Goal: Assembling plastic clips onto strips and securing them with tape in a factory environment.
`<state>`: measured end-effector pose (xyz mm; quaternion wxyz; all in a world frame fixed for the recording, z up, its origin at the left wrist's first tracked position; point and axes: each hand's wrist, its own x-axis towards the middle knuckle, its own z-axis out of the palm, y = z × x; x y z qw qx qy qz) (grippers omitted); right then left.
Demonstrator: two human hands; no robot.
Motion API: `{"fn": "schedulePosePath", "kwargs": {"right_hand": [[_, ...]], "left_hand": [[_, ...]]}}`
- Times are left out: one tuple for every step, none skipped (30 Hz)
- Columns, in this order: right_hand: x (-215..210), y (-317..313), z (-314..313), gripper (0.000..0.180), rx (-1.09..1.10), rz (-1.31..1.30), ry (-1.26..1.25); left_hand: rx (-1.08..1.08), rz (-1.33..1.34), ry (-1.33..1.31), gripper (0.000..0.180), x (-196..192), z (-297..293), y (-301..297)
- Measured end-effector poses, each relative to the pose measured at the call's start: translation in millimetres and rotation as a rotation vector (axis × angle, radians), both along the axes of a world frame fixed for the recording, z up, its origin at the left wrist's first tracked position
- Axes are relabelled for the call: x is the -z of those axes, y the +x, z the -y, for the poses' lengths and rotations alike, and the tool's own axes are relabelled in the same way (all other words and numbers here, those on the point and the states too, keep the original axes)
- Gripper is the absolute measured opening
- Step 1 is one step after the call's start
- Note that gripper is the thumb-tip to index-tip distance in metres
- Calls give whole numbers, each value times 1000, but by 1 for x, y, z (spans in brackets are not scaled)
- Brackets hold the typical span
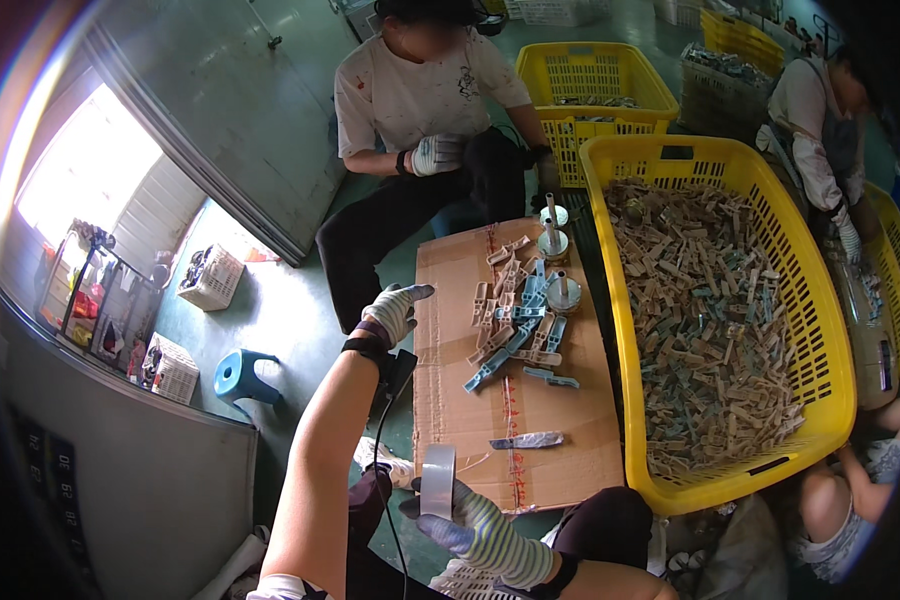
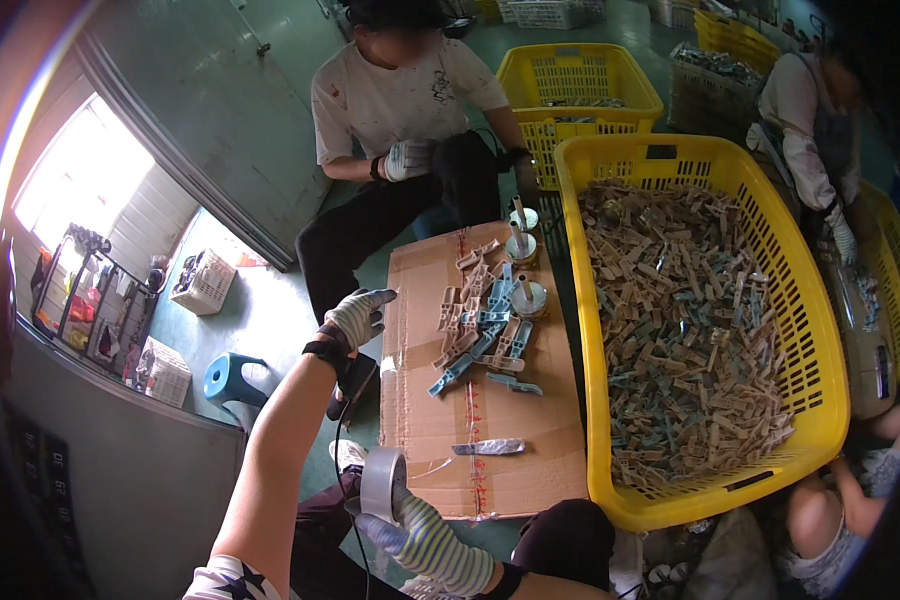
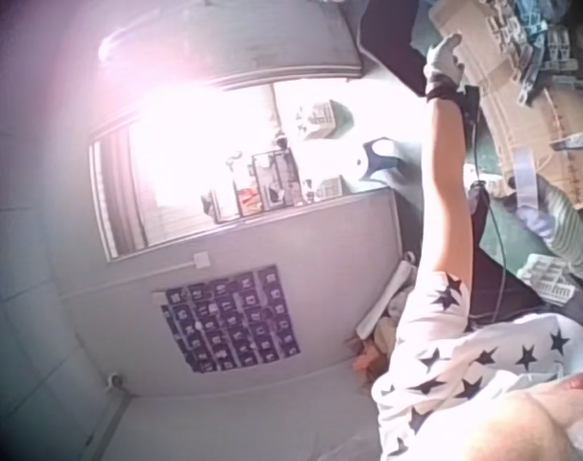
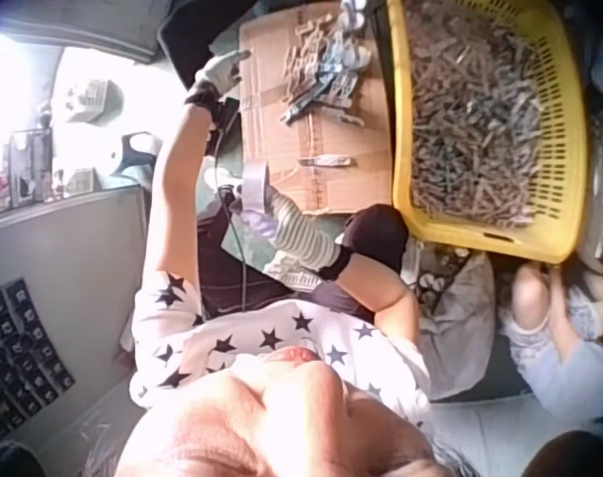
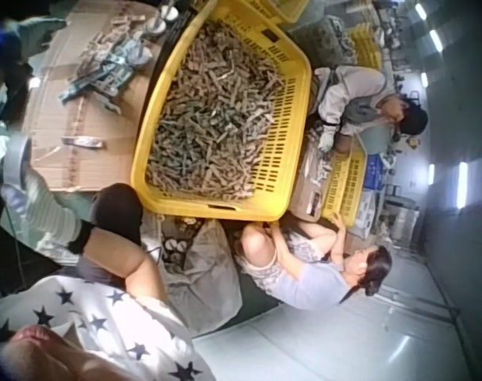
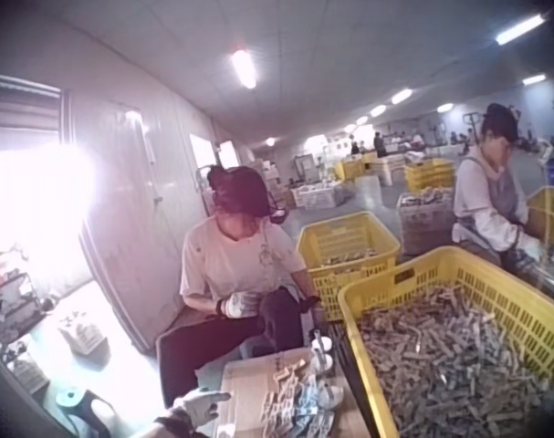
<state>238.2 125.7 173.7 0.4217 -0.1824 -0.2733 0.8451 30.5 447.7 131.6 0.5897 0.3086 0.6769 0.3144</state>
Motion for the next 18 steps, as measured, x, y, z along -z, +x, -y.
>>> {"fn": "schedulePosePath", "kwargs": {"right_hand": [[2,-2,1,45,10,4,-7],[3,-3,1,45,21,8,-15],[4,-4,1,45,21,9,-15],[6,-5,0,46,20,7,6],[7,-6,-1,46,20,7,27],[9,-6,-1,46,23,7,26],[10,-7,-1,46,18,17,25],[11,-8,0,46,9,25,26],[11,-9,0,46,9,23,26],[11,-10,-1,46,-15,9,10],[12,-10,-1,46,-37,-4,-10],[11,-8,-2,46,-32,-3,-12],[10,-7,-3,46,-43,-10,-28],[9,-5,-4,46,-54,-17,-43],[10,-5,-4,46,-51,-16,-47],[10,-4,-4,46,-38,30,-21],[11,-4,-3,46,-26,77,4],[9,-5,-1,46,-36,68,10]], "left_hand": [[15,-16,9,57,-1,1,3],[20,-12,8,57,-2,1,7],[22,-32,12,58,-3,3,8],[26,-52,16,59,-5,3,9],[28,-51,15,59,-4,4,9],[52,-53,13,60,-4,4,7],[77,-56,10,61,-4,4,6],[77,-57,10,61,-3,4,2],[64,-49,4,70,-2,4,-1],[50,-41,-2,79,0,3,-4],[52,-41,-5,79,2,4,-3],[62,-68,-13,81,1,4,0],[71,-94,-21,84,0,4,4],[75,-94,-24,84,0,5,8],[19,-145,-15,73,-4,8,15],[-38,-195,-7,63,-6,10,20],[-33,-194,-10,63,3,5,17],[11,-220,-21,61,10,-1,1]]}}
